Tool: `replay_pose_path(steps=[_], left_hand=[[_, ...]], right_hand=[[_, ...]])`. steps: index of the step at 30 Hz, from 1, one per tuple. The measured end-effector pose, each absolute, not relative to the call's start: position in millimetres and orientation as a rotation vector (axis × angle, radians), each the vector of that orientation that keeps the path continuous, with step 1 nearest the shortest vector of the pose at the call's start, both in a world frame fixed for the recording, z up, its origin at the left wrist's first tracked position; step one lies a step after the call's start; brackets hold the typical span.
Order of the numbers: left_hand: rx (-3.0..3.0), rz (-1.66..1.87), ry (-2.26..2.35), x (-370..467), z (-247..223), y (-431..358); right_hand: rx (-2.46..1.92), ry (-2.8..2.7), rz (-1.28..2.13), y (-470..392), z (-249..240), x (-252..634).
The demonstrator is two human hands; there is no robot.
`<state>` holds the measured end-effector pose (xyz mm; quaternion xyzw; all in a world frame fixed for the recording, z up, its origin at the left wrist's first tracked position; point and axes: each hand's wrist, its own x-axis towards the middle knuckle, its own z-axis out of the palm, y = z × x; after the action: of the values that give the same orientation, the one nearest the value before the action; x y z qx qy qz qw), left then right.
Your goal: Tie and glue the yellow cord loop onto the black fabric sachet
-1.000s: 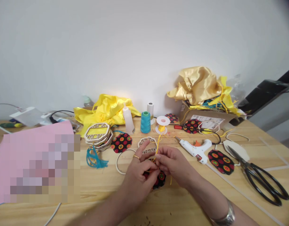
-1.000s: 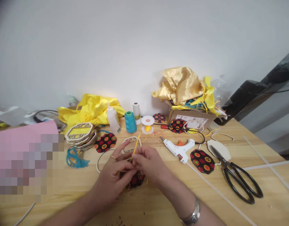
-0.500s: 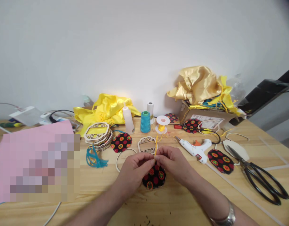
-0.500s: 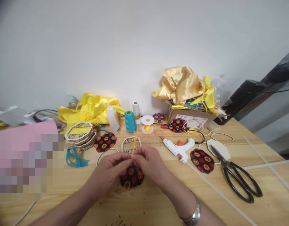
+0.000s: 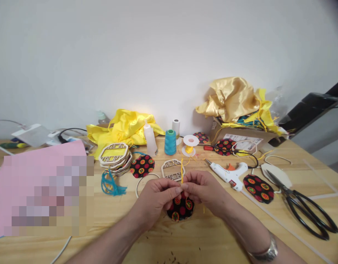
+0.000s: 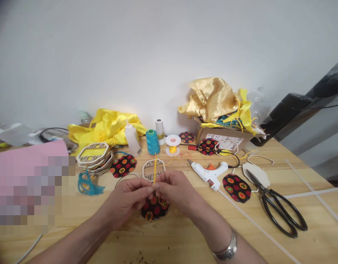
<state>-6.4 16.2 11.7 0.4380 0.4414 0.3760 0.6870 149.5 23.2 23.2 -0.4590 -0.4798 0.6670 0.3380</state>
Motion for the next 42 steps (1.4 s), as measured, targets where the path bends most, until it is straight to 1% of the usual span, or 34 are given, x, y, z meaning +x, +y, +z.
replay_pose_path(steps=[6, 9, 15, 21, 24, 28, 31, 33, 35, 39, 42], left_hand=[[0.994, 0.88, 1.051, -5, 11, 16], [0.981, 0.904, 1.081, -4, 12, 16], [0.938, 1.017, 1.149, -6, 16, 17], [0.811, 1.07, 1.108, -6, 10, 20], [0.722, 1.075, 1.072, -4, 9, 20], [0.634, 1.033, 1.054, -2, 11, 18], [0.597, 1.027, 1.067, -2, 12, 18], [0.593, 1.033, 1.067, -3, 12, 19], [0.602, 1.044, 1.059, -3, 12, 19], [0.649, 1.05, 1.044, -4, 9, 18], [0.701, 1.028, 1.042, -3, 6, 17]], right_hand=[[-1.207, -1.254, 1.716, 23, 20, 148], [-1.238, -1.322, 1.609, 25, 19, 148], [-1.366, -1.777, 1.105, 26, 20, 157], [-1.424, -2.012, 0.771, 13, 22, 151], [-1.33, -2.296, 0.423, 4, 19, 143], [-1.074, -2.599, -0.059, -4, 6, 136], [-0.985, -2.683, -0.216, -8, 2, 134], [-0.947, -2.673, -0.155, -7, 5, 136], [-0.958, -2.548, 0.062, -4, 10, 138], [-1.208, -1.925, 0.625, 9, 14, 142], [-1.258, -1.466, 1.189, 17, 11, 141]])
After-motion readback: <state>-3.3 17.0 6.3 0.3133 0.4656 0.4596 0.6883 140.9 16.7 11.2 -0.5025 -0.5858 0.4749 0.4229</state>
